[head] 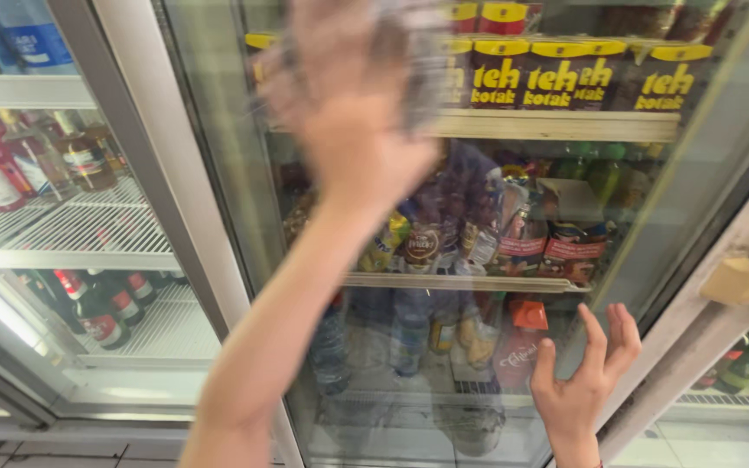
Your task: The person cleans the glass doors of commercial refrigerators using a cloth and a spray bottle. They wipe the surfaces, spray cleaner, and continue wiping across multiple sections.
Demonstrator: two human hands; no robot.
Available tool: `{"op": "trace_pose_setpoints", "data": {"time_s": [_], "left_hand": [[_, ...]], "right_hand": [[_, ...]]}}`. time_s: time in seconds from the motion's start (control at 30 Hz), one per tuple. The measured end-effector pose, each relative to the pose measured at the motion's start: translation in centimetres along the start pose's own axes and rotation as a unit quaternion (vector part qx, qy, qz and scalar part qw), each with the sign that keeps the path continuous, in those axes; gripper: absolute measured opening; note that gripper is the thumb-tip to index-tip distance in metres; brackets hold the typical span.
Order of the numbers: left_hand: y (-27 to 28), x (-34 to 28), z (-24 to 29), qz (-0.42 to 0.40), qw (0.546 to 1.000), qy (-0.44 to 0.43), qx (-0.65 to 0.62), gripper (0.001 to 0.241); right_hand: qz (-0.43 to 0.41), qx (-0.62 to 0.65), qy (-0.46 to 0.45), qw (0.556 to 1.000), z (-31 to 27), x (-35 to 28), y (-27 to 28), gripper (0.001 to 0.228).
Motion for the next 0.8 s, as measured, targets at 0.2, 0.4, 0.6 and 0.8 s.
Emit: {"op": "trace_pose_setpoints", "data": {"time_s": [0.2, 0.4, 0.6, 0.8], "left_hand": [[-8.5, -15.3, 15.9, -0.165, 0.910, -0.379, -0.004, 0.056], [-3.5, -27.7, 7.6, -0.172, 0.910, -0.377, -0.010, 0.049], [-2.8, -12.8, 4.1, -0.110, 0.987, -0.104, 0.063, 0.099], [-10.6, -5.6, 20.6, -0.102, 0.968, -0.222, -0.057, 0.096]], "right_hand": [[0.033, 0.010, -0.059, 0.998, 2.5, -3.9, 1.5, 0.051], [0.020, -0.030, -0.059, 0.998, 6.8, -8.1, 4.7, 0.049], [0.003, -0.034, -0.128, 0.991, 11.3, -10.8, 7.8, 0.047], [-0.033, -0.017, -0.147, 0.988, 11.0, -11.0, 8.4, 0.042]]}}
Point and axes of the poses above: each hand's wrist, its own x-axis towards the middle knuckle, its own y-axis out of the back of the hand, z = x × y, the point moved 8 cm from there along x, towards the middle knuckle, and after that the axes turned 7 degrees about y, right-handed, at the moved point
